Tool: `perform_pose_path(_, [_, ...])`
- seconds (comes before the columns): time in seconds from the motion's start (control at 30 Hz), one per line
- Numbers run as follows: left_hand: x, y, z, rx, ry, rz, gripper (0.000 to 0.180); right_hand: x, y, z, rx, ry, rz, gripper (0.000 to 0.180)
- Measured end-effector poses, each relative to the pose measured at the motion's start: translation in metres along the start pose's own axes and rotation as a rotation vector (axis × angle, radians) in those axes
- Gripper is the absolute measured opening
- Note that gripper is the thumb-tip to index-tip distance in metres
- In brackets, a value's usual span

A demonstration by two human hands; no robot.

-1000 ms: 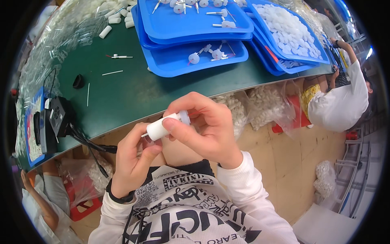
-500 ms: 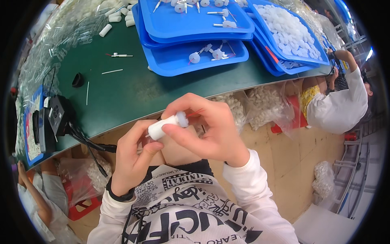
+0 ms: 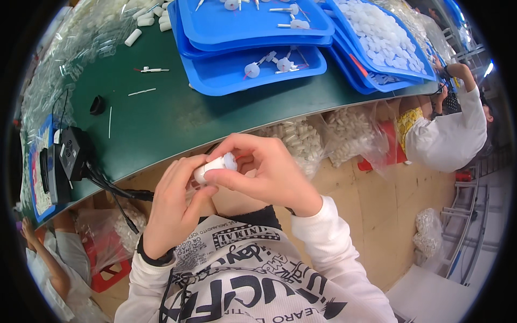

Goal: The person repeatedly picks up small white cylindrical components and clear plastic tubes from a green workbench. They insert the white components into the tubes by hand, then place the assembled units into blue trays. The process is repetitive and performed one at a time.

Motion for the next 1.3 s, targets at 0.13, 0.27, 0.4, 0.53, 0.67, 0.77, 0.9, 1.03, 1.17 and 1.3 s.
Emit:
perform_pose_path(0.13, [-0.011,0.007,0.013,0.149,0.121,0.192,0.027,0.006,0.011,0.014,0.031,0.088,-0.362,0.033])
perform_pose_path(0.27, [0.003,0.011,0.01,0.127,-0.009,0.146,0.028,0.029,0.014,0.019,0.083,0.083,-0.568,0.03])
perform_pose_path(0.4, [0.004,0.01,0.018,0.224,-0.058,0.187,0.031,0.023,-0.003,0.022,0.056,0.081,-0.471,0.025])
perform_pose_path(0.53, [0.012,0.012,0.019,0.233,-0.111,0.146,0.033,0.011,-0.004,0.027,0.148,0.224,-0.324,0.025])
perform_pose_path(0.67, [0.024,0.015,0.02,0.203,-0.191,0.066,0.035,-0.012,0.0,0.036,0.186,0.366,-0.013,0.027])
perform_pose_path(0.77, [0.027,0.015,0.024,0.217,-0.255,0.06,0.036,-0.02,-0.002,0.039,0.139,0.422,0.143,0.027])
perform_pose_path(0.9, [0.036,0.014,0.023,0.185,-0.322,-0.046,0.037,-0.024,-0.003,0.045,0.173,0.459,0.258,0.028])
perform_pose_path(1.03, [0.049,0.01,0.023,0.147,-0.41,-0.236,0.038,-0.022,-0.001,0.045,0.17,0.476,0.282,0.03])
perform_pose_path(1.17, [0.04,0.014,0.018,0.059,-0.37,-0.157,0.038,-0.015,-0.006,0.042,0.169,0.38,0.298,0.03])
perform_pose_path(1.3, [0.041,0.025,0.017,0.244,-0.307,-0.021,0.035,-0.011,-0.002,0.039,0.2,0.224,-0.223,0.028])
Point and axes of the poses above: each hand's wrist, its own z-axis away from the middle knuckle, its own y-axis out of the back of the hand, x = y × z, the point moved 9 cm from there along -z, towards the middle knuckle, and after that the axes turned 12 degrees about -y, right-handed, at the moved point
